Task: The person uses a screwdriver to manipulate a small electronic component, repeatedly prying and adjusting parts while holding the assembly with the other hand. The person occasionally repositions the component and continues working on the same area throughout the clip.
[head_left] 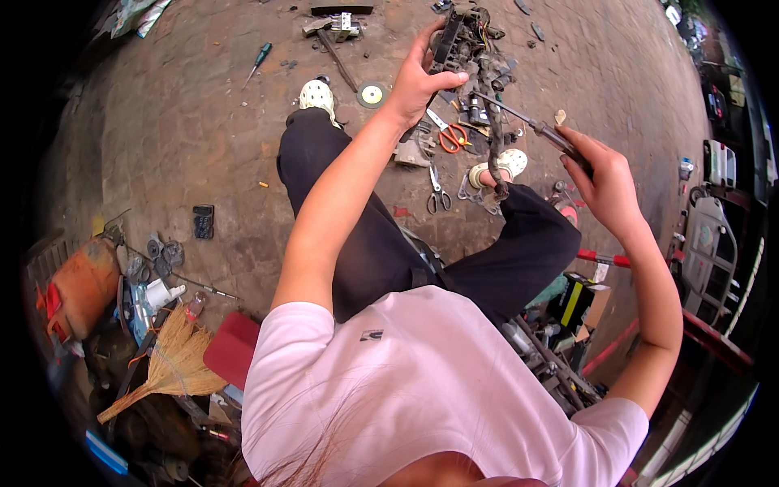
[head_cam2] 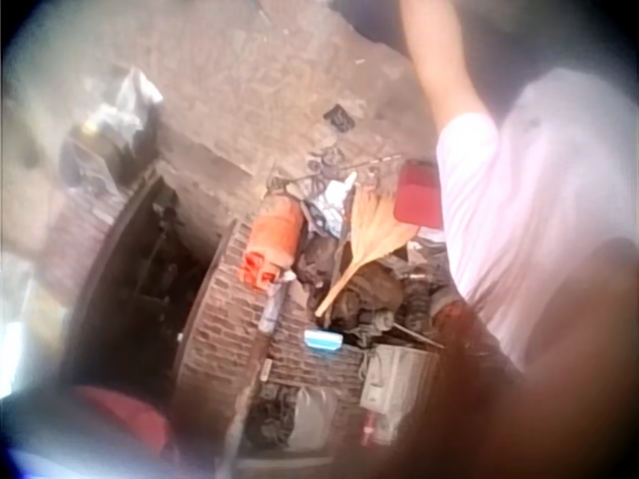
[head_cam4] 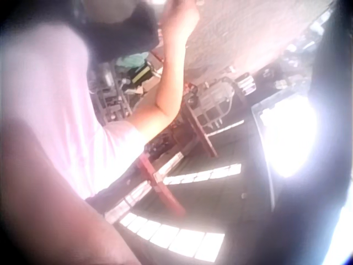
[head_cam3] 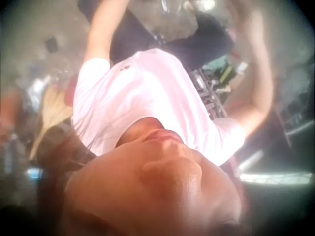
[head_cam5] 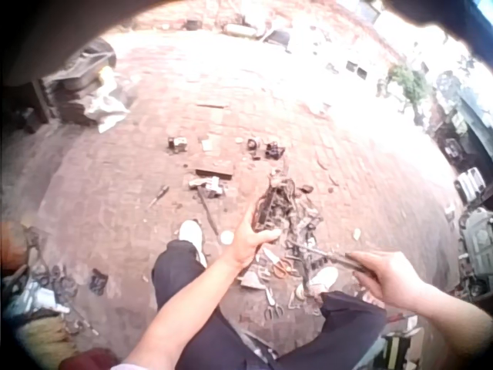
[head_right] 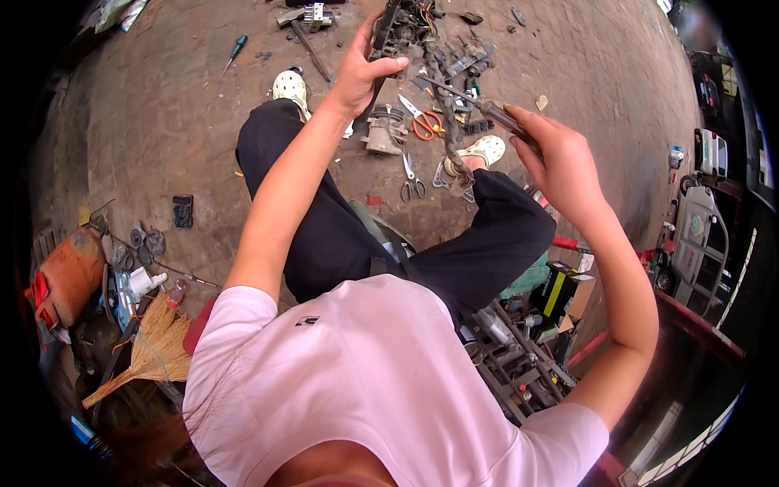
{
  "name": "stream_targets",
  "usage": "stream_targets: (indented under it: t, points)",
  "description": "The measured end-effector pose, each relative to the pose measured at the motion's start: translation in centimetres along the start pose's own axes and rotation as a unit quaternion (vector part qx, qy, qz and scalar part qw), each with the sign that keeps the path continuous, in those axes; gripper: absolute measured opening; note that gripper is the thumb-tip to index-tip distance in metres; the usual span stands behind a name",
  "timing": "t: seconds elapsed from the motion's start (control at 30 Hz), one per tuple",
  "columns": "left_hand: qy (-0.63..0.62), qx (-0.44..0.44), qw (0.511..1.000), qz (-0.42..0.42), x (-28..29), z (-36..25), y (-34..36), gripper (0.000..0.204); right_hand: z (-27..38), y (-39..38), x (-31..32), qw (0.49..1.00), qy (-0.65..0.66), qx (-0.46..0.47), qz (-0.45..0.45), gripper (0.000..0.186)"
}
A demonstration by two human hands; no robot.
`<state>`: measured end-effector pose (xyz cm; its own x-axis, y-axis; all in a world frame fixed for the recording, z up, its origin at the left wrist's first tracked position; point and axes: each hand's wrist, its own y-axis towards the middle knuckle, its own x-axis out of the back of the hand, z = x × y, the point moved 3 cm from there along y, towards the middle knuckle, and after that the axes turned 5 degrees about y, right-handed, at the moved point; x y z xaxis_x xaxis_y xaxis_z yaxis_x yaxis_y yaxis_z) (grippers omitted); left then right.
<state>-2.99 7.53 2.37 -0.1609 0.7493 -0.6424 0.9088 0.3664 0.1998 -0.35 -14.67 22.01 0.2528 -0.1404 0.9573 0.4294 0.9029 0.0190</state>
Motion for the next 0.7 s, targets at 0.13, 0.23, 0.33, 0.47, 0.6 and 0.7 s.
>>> stream_targets:
  t: [0.13,0.23,0.33,0.47,0.6,0.7]
  points:
    - [-0.044,0.067,0.997,-0.023,-0.2,0.7,-0.6,0.083,0.3,1.1,1.4,0.945,-0.287,0.126,0.089,0.043]
    - [-0.051,0.067,0.996,-0.015,-0.8,0.9,-0.6,0.085,-2.1,0.5,1.9,0.989,0.031,-0.138,0.038,0.037]
    - [-0.027,0.043,0.998,-0.023,-0.6,0.1,-0.4,0.087,-3.6,-0.6,1.8,0.75,0.467,-0.461,0.085,0.036]
    - [-0.005,0.021,1.0,-0.019,-1.0,0.0,-0.1,0.087,-3.5,-1.3,0.9,0.82,0.414,-0.376,0.125,0.026]
    - [-0.013,0.046,0.999,-0.021,-0.2,0.7,0.3,0.083,-1.3,0.6,1.6,0.996,-0.087,-0.022,0.03,0.028]
    - [-0.032,0.048,0.998,-0.028,-0.5,0.8,-0.2,0.082,-1.4,0.8,1.9,0.999,0.035,-0.027,-0.014,0.028]
